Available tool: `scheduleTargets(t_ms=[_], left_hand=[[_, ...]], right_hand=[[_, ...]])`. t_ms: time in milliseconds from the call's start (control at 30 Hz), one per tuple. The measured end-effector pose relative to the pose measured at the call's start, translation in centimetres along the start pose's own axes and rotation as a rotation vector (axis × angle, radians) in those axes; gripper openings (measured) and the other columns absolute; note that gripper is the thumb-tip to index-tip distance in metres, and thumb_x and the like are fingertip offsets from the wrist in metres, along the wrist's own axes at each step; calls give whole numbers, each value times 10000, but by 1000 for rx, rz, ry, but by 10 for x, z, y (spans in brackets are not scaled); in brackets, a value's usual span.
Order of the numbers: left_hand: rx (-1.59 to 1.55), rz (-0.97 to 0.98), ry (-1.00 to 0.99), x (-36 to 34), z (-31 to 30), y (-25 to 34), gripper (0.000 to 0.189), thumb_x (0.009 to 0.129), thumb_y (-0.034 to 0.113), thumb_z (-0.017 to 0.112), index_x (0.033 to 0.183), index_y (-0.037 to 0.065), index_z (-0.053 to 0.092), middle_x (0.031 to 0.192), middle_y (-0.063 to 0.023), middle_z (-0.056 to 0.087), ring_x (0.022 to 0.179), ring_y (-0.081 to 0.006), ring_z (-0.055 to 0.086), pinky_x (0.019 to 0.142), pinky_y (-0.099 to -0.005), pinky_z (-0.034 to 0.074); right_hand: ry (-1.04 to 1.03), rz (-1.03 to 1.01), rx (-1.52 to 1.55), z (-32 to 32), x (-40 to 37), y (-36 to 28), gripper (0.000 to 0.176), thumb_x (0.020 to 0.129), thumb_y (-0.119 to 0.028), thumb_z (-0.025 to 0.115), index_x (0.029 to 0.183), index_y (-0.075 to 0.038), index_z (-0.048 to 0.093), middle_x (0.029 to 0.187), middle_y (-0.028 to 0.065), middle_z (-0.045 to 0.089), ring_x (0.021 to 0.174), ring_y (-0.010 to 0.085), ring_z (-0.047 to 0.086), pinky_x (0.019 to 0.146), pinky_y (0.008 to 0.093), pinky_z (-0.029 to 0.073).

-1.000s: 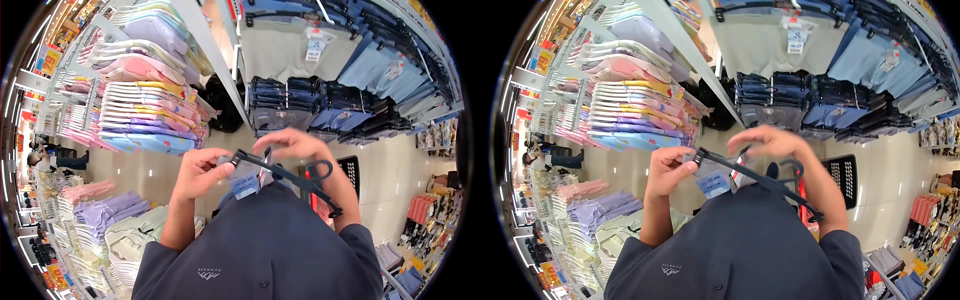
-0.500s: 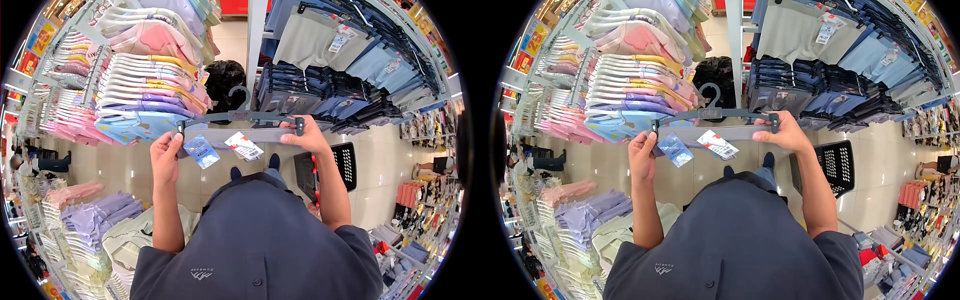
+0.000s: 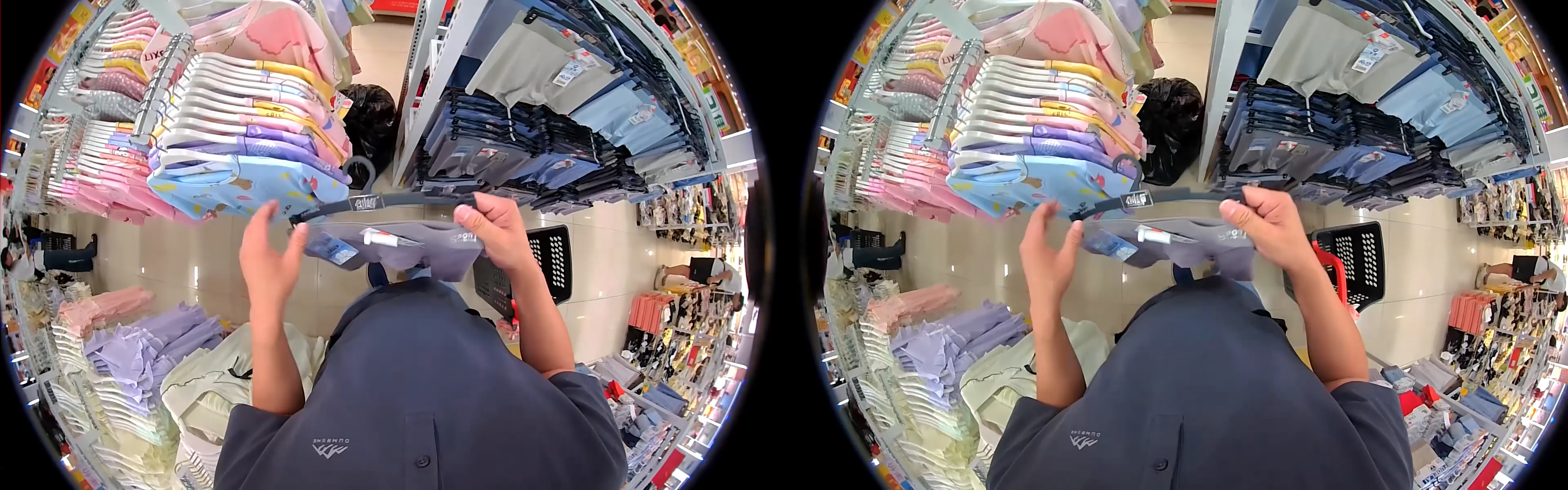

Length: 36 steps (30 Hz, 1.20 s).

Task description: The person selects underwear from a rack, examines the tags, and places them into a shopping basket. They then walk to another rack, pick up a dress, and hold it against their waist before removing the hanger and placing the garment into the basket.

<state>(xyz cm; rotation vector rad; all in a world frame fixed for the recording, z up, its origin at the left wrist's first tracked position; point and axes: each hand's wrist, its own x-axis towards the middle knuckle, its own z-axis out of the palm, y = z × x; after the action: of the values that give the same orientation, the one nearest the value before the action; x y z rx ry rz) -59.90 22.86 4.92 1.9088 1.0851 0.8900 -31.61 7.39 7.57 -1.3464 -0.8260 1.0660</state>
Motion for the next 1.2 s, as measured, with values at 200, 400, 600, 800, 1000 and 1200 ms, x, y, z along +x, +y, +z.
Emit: scheduleTargets(t_ms=[200, 400, 600, 800, 1000, 1200], left_hand=[[-197, 514, -456, 9, 62, 79, 537, 729, 234, 779, 1171, 33, 549, 1021, -124, 615, 852, -304, 574, 775, -373, 467], [-262, 271, -930, 27, 84, 74, 277, 660, 115, 803, 852, 34, 620, 615, -49, 585, 511, -171, 493, 504, -289, 398], [-275, 88, -969, 30, 95, 87, 156, 708, 19, 743, 806, 3, 623, 575, -36, 550, 526, -59, 461, 485, -254, 370], [-158, 308, -933, 34, 130, 96, 177, 741, 38, 729, 881, 32, 622, 620, -78, 603, 507, -158, 544, 498, -286, 405], [-93, 334, -1066, 26, 167, 126, 221, 748, 141, 713, 935, 95, 605, 701, -109, 637, 632, -325, 610, 550, -397, 434], [-90, 361, -1032, 27, 208, 147, 119, 795, 66, 673, 900, 48, 618, 654, -129, 596, 558, -286, 565, 515, -339, 415]], right_hand=[[-163, -99, -423, 39, -9, -4, 251, 897, -181, 638, 736, 1, 572, 555, 11, 467, 541, 53, 351, 472, 248, 324], [-174, -76, -466, 29, -23, -8, 216, 869, -194, 673, 804, -6, 590, 561, 54, 495, 523, 95, 410, 489, 251, 349], [-135, -148, -375, 1, -32, -29, 245, 780, -139, 757, 883, -31, 563, 662, 55, 571, 525, 120, 506, 494, 260, 396], [-220, -206, -578, -53, -33, -28, 291, 777, -144, 755, 736, -13, 498, 618, 62, 474, 510, 149, 453, 469, 279, 375], [-192, -244, -601, -104, -39, -44, 254, 783, -91, 704, 701, -17, 476, 613, 60, 468, 516, 141, 421, 457, 281, 353], [-110, -156, -382, -155, -43, -31, 226, 801, -73, 694, 742, -22, 481, 637, 16, 509, 568, 73, 437, 509, 236, 384]])
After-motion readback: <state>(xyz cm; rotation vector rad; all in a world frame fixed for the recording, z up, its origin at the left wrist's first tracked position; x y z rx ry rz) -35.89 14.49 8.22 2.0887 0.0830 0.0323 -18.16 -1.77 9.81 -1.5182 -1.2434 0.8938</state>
